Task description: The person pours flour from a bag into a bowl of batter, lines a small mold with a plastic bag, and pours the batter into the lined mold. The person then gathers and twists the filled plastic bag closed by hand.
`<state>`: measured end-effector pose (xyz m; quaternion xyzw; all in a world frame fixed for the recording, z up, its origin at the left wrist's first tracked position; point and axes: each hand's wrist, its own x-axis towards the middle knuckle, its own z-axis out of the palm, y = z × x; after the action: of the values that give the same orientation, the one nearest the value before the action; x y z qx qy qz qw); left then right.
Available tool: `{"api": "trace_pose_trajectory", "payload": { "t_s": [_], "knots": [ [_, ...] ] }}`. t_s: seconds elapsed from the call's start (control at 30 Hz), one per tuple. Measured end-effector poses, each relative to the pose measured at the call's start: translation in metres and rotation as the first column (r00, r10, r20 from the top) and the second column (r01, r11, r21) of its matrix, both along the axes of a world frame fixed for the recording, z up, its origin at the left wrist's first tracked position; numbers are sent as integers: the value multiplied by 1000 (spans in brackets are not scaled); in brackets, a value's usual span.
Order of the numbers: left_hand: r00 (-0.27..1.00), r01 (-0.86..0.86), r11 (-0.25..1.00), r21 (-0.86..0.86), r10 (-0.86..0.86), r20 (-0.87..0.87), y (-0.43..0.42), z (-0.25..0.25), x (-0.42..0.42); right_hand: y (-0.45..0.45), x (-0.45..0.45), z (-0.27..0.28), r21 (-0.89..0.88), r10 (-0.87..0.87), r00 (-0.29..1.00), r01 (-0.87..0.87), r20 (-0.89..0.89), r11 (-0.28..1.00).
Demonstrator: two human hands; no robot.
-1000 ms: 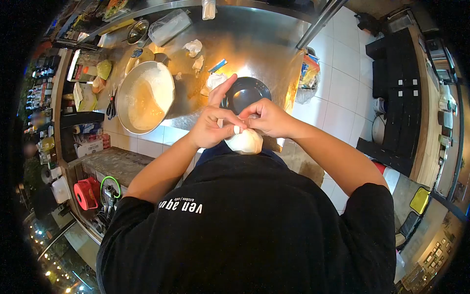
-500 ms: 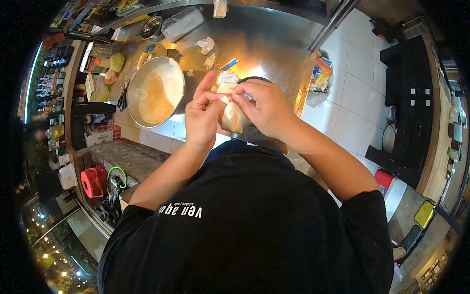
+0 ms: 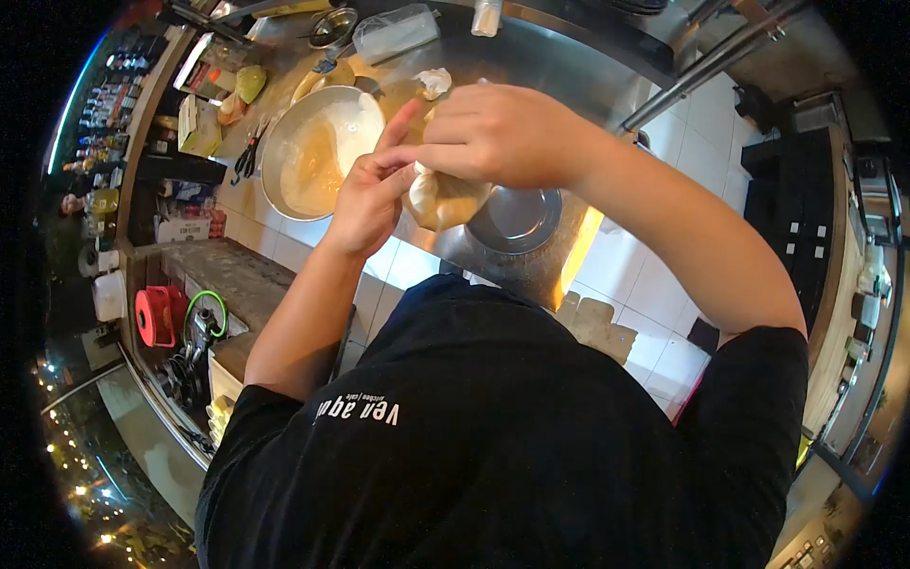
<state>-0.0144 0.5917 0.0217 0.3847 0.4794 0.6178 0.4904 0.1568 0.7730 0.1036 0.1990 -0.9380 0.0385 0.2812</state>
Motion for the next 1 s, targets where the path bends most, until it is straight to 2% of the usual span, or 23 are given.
{"api": "trace_pose_trajectory", "payload": {
  "t_s": [0.03,0.07,0.1,0.13,0.17,0.23,0.27,0.3,0.33,0.37,0.43,0.47,0.5,0.53,0.57,0.6,0.67,0.77,1.0],
  "knots": [
    [998,9,999,42,-11,55,-3,-2,-2,4,-10,1,0,86,996,-86,38,996],
    [994,16,996,83,-25,109,-7,-4,-5,7,-20,-1,1,99,994,-99,44,995],
    [993,2,997,83,-12,116,-11,-7,-7,8,-30,-5,-71,163,985,-159,55,985],
    [998,-25,996,86,19,62,-16,-10,-8,7,-40,-9,-146,228,972,-217,63,965],
    [999,-52,995,90,51,6,-20,-13,-9,6,-48,-17,-150,243,967,-231,70,961],
    [987,-148,987,65,144,67,-28,-30,-11,0,-62,-42,-282,120,990,-94,77,955],
    [968,-226,973,37,220,118,-33,-44,-12,-10,-68,-50,-287,136,987,-107,85,952],
    [942,-305,952,-5,303,143,-37,-63,-12,-24,-70,-59,-364,-129,992,123,8,923],
    [937,-317,948,-8,315,151,-41,-79,-12,-39,-68,-68,-410,-345,938,305,-25,859],
    [917,-385,921,-65,390,83,-45,-92,-11,-53,-65,-78,-470,-537,843,464,-23,750],
    [863,-505,854,-123,501,-61,-50,-118,-8,-80,-49,-126,-756,-413,845,507,341,413],
    [859,-511,850,-131,508,-53,-53,-130,-8,-95,-49,-139,-779,-354,837,530,417,335],
    [829,-547,826,-134,512,-224,-56,-141,-8,-106,-51,-152,-747,-358,783,608,508,269],
    [776,-579,805,-129,496,-390,-57,-151,-9,-109,-52,-167,-742,-354,779,615,518,267],
    [711,-618,781,-84,510,-485,-57,-161,-8,-109,-56,-182,-707,-320,740,667,591,237],
    [714,-618,780,-93,509,-481,-56,-170,-7,-107,-58,-196,-667,-284,697,716,659,209],
    [675,-624,781,-41,512,-531,-53,-180,-7,-105,-63,-210,-647,-288,692,721,662,247],
    [629,-671,740,-42,538,-561,-50,-187,-6,-107,-63,-221,-646,-247,676,736,694,201],
    [595,-708,706,-4,595,-541,-44,-195,-7,-100,-69,-240,-685,-316,731,679,604,262]
  ]
}}
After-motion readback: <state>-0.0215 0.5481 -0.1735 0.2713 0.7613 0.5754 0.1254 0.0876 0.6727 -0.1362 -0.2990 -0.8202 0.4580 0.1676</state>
